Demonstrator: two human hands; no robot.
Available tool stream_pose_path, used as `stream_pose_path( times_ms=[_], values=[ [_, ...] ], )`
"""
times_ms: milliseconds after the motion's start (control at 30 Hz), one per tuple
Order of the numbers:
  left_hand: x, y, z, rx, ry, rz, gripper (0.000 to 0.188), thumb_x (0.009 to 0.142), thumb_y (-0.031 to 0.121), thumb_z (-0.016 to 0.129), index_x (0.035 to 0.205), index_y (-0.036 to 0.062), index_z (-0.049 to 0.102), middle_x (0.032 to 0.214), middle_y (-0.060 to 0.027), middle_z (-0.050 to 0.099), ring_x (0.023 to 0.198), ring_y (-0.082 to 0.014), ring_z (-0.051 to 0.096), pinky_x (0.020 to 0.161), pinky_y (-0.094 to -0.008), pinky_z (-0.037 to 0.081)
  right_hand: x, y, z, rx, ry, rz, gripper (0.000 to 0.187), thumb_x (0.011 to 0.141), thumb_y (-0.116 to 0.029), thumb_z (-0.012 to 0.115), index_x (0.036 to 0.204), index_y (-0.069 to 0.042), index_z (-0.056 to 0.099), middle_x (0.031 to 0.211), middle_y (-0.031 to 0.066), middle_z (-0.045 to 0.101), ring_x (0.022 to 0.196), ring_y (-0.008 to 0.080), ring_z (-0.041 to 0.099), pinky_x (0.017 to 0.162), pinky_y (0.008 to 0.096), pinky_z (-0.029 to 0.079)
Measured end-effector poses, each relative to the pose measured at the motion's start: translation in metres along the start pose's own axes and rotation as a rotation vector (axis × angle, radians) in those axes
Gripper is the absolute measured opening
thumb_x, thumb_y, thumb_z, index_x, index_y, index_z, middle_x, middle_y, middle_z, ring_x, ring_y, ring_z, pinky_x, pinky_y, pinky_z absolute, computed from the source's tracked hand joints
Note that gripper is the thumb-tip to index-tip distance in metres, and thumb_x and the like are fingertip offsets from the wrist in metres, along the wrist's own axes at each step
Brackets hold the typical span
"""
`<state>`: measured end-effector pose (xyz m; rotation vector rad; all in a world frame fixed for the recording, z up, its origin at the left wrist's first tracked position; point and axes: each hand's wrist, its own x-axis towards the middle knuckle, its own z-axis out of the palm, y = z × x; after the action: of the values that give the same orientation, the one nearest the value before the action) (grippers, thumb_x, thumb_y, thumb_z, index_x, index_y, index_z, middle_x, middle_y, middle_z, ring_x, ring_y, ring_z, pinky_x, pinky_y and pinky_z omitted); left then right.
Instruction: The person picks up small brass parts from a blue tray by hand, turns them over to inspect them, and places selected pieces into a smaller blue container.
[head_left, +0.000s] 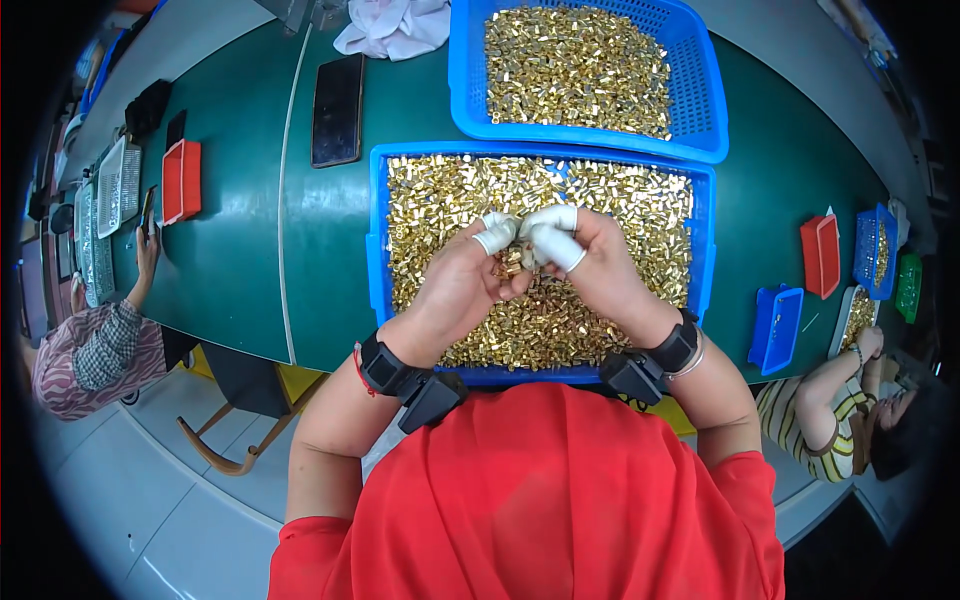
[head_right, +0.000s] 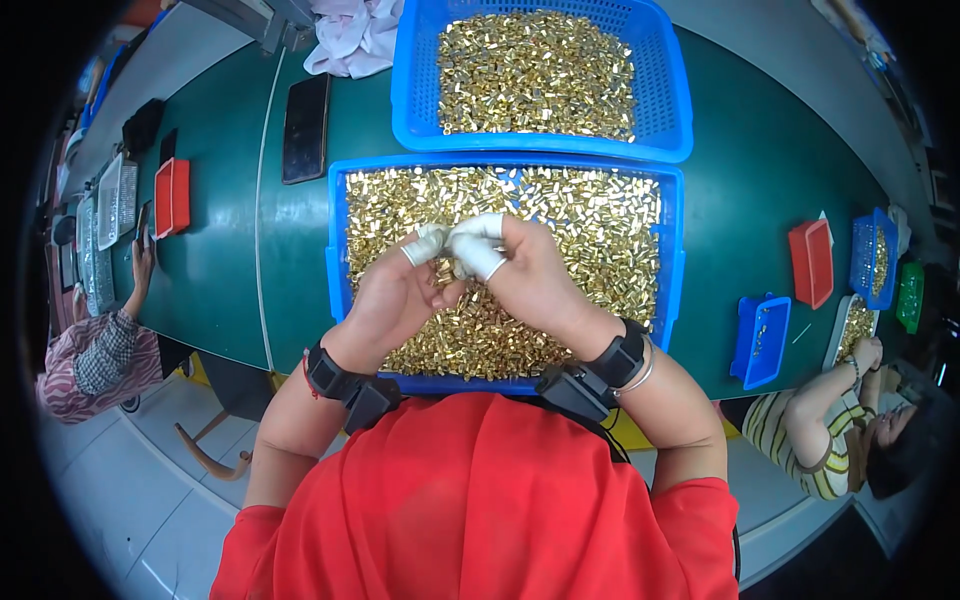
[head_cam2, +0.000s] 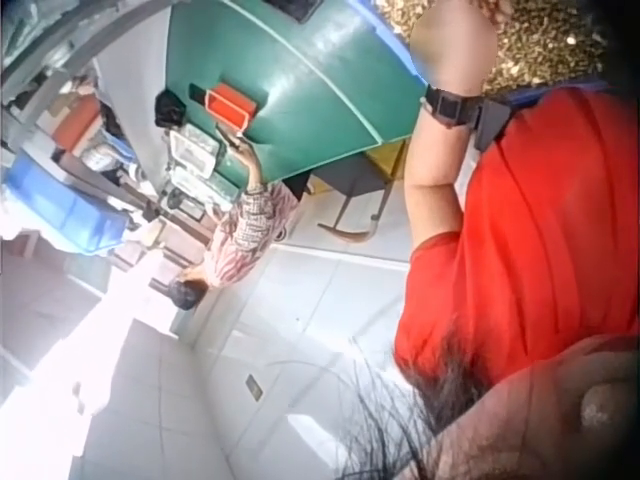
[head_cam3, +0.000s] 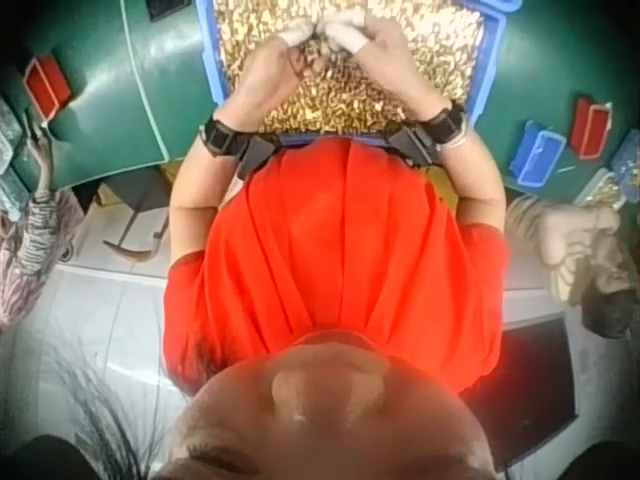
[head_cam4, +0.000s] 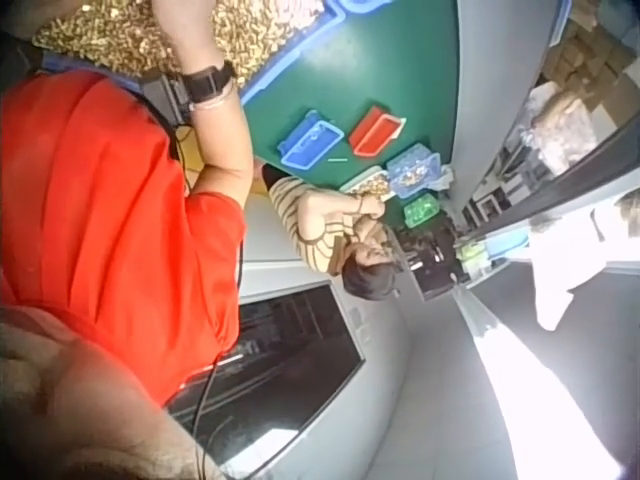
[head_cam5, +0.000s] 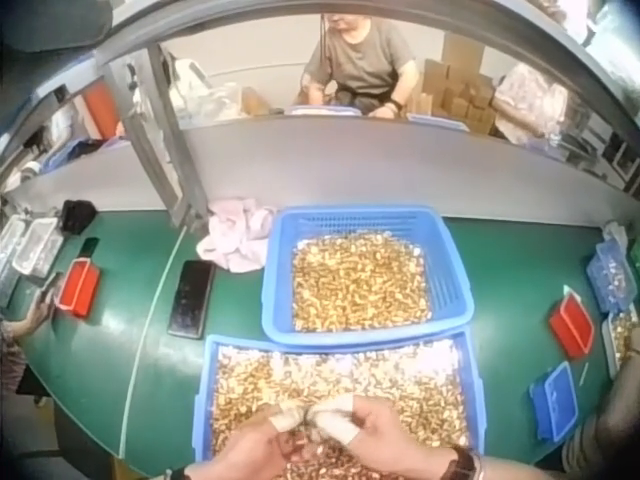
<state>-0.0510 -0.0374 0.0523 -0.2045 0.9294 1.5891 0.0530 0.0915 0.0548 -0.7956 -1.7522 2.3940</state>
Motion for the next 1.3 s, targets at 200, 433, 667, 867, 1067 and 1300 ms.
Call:
stream_pose_path(
  times_ms=[200, 433, 667, 867, 1067, 1300],
  values=[
    [-0.002, 0.005, 0.008, 0.1, -0.055, -0.015, 0.014, 0.092, 0.013, 0.051, 0.103, 0.0057, 0.054, 0.084, -0.0035, 0.06, 0.064, -0.0116, 0.054, 0.058, -0.0232, 0.042, 0.005, 0.006, -0.016, 0.513, -0.093, 0.203, 0.018, 0.092, -0.017, 0.05, 0.102, -0.005, 0.059, 0.07, -0.0003, 0.054, 0.059, 0.0079, 0.044, 0.054, 0.0211, 0.036],
    [0.002, 0.003, 0.001, 0.187, -0.149, 0.023, 0.015, 0.091, 0.01, 0.052, 0.104, 0.0055, 0.057, 0.085, -0.0034, 0.061, 0.065, -0.0109, 0.054, 0.058, -0.0231, 0.041, -0.005, 0.009, -0.006, 0.161, -0.025, 0.0, 0.022, 0.094, -0.017, 0.045, 0.108, -0.004, 0.057, 0.072, -0.0001, 0.052, 0.062, 0.0088, 0.044, 0.056, 0.0217, 0.036],
    [-0.003, 0.003, -0.001, -0.01, -0.227, -0.007, 0.023, 0.091, 0.011, 0.053, 0.113, 0.0056, 0.057, 0.092, -0.0036, 0.061, 0.072, -0.0115, 0.054, 0.06, -0.0236, 0.04, -0.013, 0.007, -0.007, 0.331, 0.03, -0.018, 0.029, 0.095, -0.019, 0.044, 0.118, -0.004, 0.054, 0.079, 0.0007, 0.054, 0.066, 0.0087, 0.045, 0.058, 0.0226, 0.037],
    [-0.001, 0.004, 0.002, -0.012, -0.277, 0.016, 0.023, 0.092, 0.011, 0.05, 0.113, 0.0046, 0.056, 0.097, -0.0049, 0.059, 0.079, -0.0133, 0.054, 0.063, -0.0255, 0.04, -0.014, -0.001, -0.008, 0.463, 0.097, 0.058, 0.029, 0.095, -0.023, 0.045, 0.114, -0.003, 0.056, 0.085, 0.0011, 0.056, 0.069, 0.0099, 0.049, 0.062, 0.0238, 0.04],
    [0.066, 0.063, 0.037, 0.036, -0.296, 0.168, 0.017, 0.088, 0.01, 0.049, 0.101, 0.0006, 0.054, 0.096, -0.01, 0.057, 0.086, -0.0257, 0.057, 0.079, -0.0385, 0.048, 0.054, -0.055, -0.032, 0.403, 0.104, -0.085, 0.036, 0.093, -0.028, 0.05, 0.118, -0.002, 0.051, 0.102, 0.0059, 0.059, 0.093, 0.0215, 0.058, 0.079, 0.0341, 0.046],
    [0.075, 0.094, 0.043, 0.242, -0.057, 0.338, 0.028, 0.088, 0.011, 0.049, 0.112, -0.0035, 0.047, 0.104, -0.0146, 0.055, 0.104, -0.0303, 0.056, 0.096, -0.0404, 0.043, 0.093, -0.05, -0.047, -0.427, 0.458, -0.4, 0.042, 0.092, -0.024, 0.054, 0.125, 0.0, 0.047, 0.113, 0.0095, 0.059, 0.098, 0.0217, 0.059, 0.09, 0.0353, 0.045]
  ],
)
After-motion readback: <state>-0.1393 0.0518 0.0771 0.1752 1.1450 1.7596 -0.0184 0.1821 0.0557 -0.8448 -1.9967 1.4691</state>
